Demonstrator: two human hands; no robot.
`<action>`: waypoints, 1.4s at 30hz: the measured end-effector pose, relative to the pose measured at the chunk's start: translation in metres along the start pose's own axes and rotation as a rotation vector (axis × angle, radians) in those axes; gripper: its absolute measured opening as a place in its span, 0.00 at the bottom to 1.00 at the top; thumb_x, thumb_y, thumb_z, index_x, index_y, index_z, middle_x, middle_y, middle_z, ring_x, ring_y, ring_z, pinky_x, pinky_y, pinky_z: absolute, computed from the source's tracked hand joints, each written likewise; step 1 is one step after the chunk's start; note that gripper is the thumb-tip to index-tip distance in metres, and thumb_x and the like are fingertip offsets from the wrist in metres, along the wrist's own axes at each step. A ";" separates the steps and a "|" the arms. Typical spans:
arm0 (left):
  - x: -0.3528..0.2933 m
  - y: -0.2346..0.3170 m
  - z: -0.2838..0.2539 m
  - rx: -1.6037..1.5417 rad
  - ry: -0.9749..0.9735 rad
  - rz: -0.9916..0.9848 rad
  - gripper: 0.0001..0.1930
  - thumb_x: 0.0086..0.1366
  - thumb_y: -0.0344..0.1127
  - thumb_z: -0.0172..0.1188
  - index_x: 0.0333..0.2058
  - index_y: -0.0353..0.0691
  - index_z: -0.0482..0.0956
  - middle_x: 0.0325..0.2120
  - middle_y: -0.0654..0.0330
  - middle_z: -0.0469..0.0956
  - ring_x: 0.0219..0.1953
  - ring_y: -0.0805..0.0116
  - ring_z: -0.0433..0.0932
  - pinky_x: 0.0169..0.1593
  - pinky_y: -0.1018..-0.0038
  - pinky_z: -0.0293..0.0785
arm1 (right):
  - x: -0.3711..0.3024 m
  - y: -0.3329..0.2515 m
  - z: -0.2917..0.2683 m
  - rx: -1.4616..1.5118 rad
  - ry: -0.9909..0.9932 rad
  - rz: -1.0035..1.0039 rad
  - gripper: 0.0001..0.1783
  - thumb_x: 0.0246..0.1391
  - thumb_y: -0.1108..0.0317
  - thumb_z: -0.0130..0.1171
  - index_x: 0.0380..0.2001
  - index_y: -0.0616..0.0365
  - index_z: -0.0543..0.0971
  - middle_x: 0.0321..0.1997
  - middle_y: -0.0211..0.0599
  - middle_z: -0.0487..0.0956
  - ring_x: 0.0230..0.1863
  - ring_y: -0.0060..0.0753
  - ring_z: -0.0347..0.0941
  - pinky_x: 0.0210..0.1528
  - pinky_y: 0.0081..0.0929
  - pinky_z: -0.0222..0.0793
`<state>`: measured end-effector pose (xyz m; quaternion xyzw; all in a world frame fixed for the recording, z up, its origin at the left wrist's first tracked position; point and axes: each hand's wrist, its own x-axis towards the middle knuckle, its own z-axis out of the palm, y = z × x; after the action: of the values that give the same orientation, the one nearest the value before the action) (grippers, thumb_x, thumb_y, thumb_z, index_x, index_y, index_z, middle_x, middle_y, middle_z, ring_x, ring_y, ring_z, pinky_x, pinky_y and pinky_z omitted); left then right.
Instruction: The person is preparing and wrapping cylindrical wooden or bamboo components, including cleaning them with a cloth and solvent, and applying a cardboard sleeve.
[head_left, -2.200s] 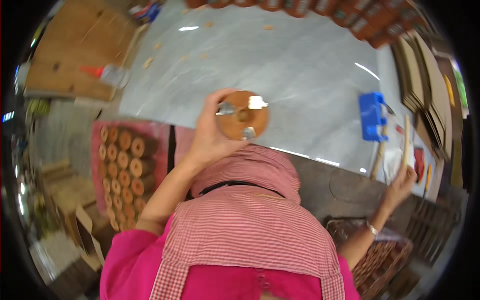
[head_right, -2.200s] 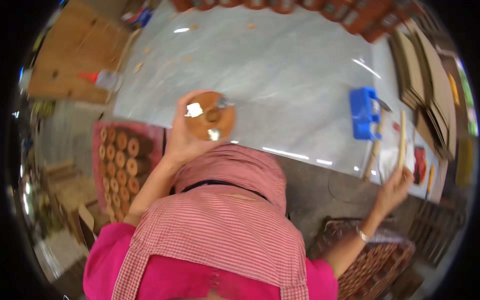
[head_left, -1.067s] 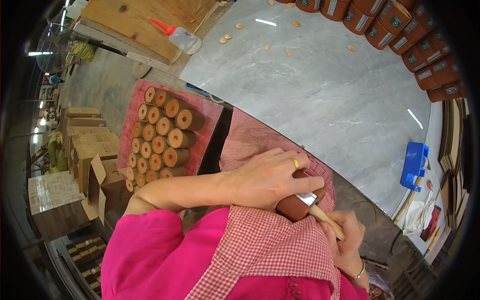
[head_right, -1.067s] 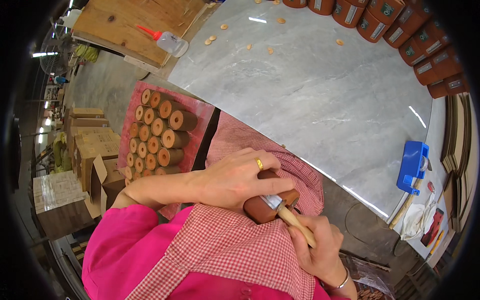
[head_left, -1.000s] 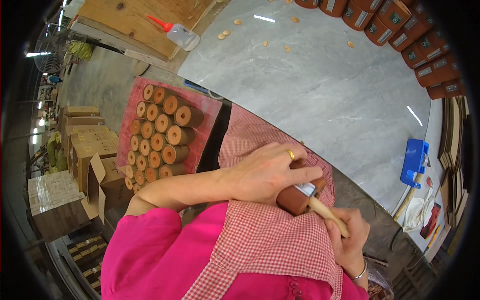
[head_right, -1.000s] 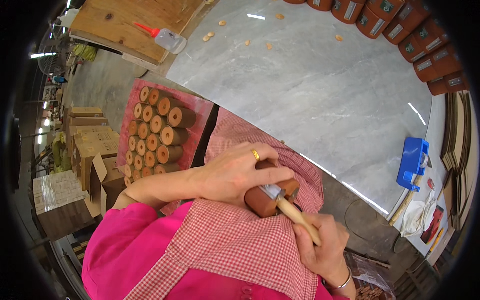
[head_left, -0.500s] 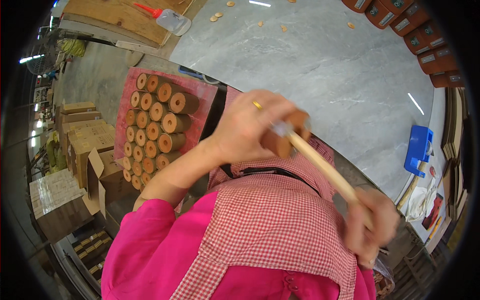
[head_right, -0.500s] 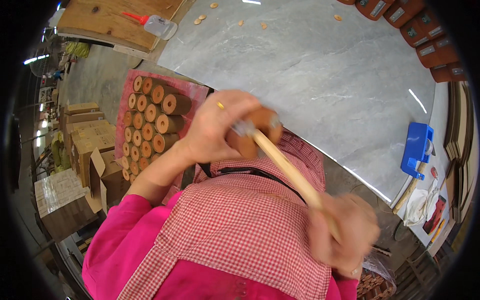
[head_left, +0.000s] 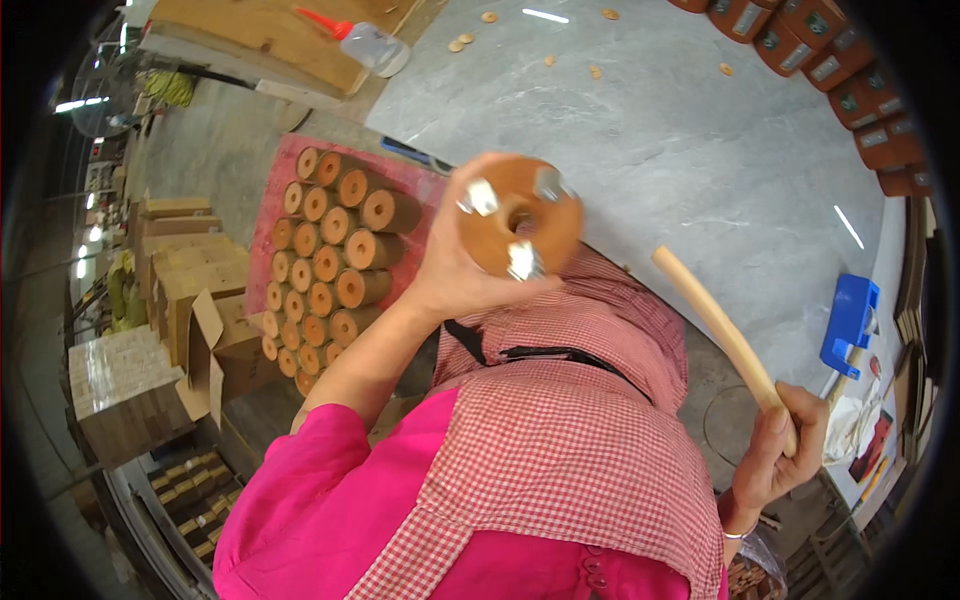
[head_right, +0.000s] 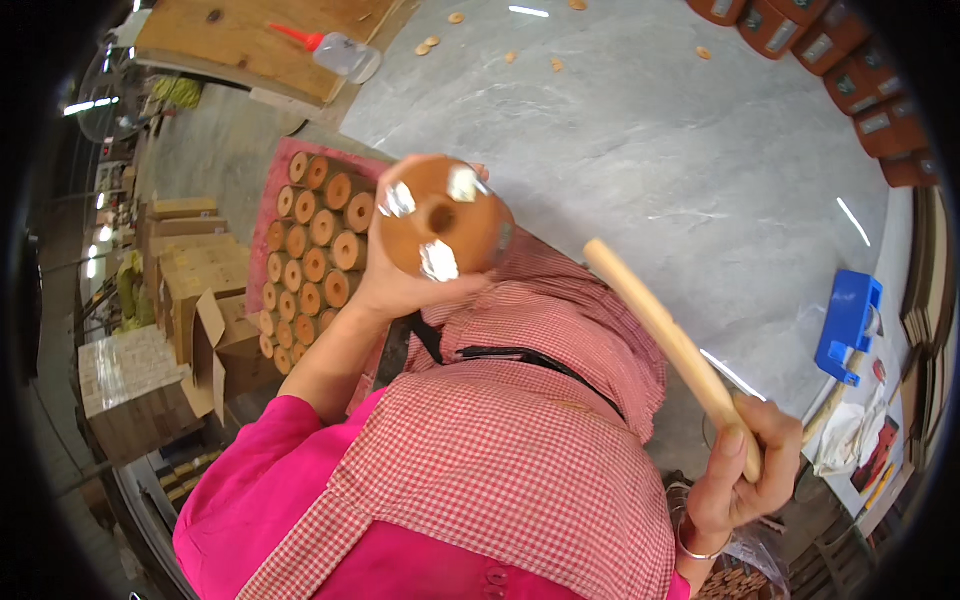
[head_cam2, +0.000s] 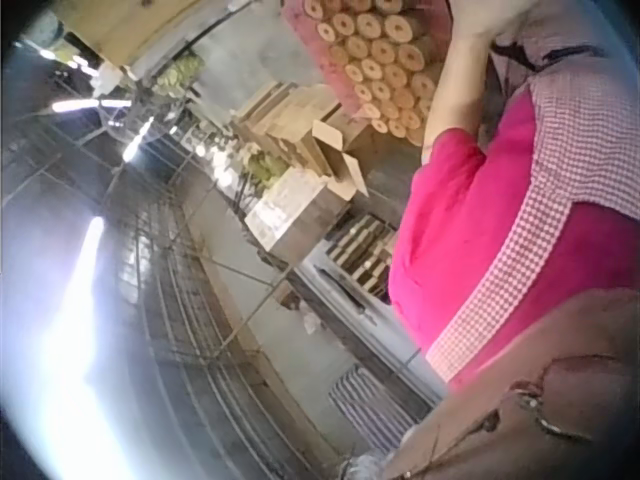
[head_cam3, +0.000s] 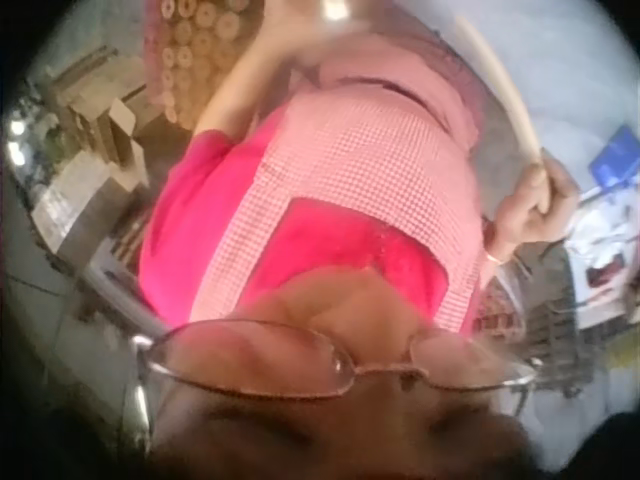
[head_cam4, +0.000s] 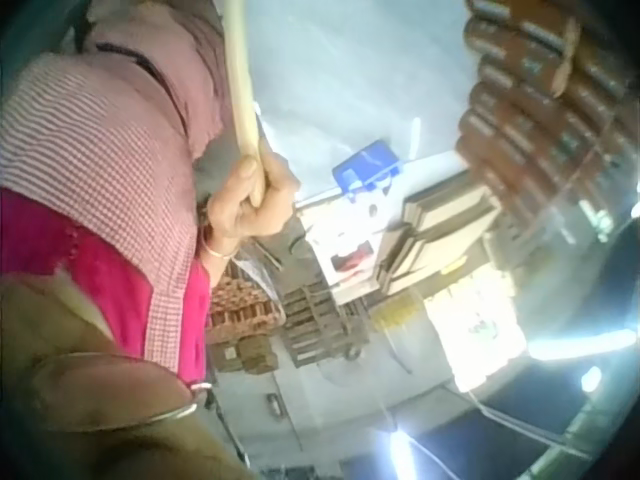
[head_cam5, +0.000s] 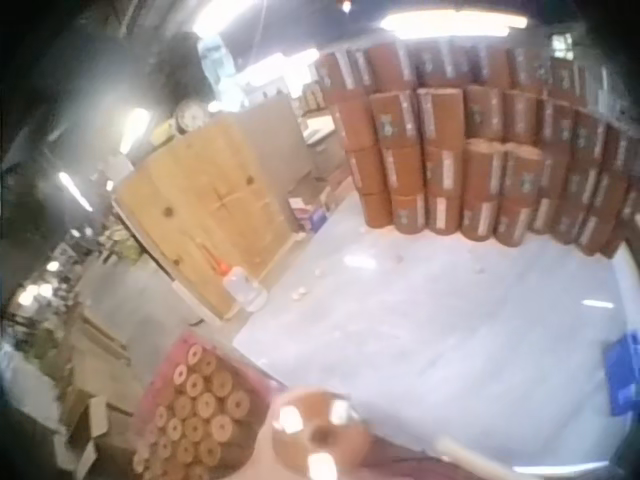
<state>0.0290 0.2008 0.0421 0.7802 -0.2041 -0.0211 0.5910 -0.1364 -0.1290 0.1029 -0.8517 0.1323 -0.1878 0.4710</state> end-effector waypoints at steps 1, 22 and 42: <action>0.003 0.004 0.005 -0.379 0.011 -0.186 0.48 0.52 0.51 0.77 0.65 0.43 0.59 0.61 0.46 0.68 0.63 0.51 0.71 0.64 0.55 0.73 | 0.003 0.004 0.001 0.003 0.023 0.014 0.15 0.63 0.64 0.58 0.40 0.68 0.77 0.32 0.35 0.74 0.31 0.25 0.69 0.36 0.22 0.64; 0.058 0.017 0.063 -1.963 0.097 -0.892 0.30 0.69 0.62 0.56 0.57 0.44 0.74 0.54 0.54 0.75 0.60 0.49 0.74 0.61 0.50 0.78 | -0.011 0.257 -0.147 -0.713 0.660 0.233 0.21 0.69 0.63 0.53 0.58 0.64 0.79 0.55 0.50 0.82 0.51 0.40 0.80 0.52 0.33 0.75; 0.042 0.009 0.069 -1.625 0.100 -0.914 0.22 0.71 0.47 0.59 0.57 0.41 0.76 0.53 0.53 0.77 0.58 0.52 0.75 0.60 0.57 0.78 | 0.044 0.242 -0.197 -1.192 0.698 0.133 0.30 0.56 0.56 0.63 0.59 0.61 0.76 0.62 0.53 0.77 0.64 0.57 0.70 0.69 0.47 0.60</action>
<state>0.0458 0.1211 0.0378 0.1320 0.2256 -0.3542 0.8979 -0.1961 -0.4213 0.0011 -0.8451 0.4085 -0.3166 -0.1368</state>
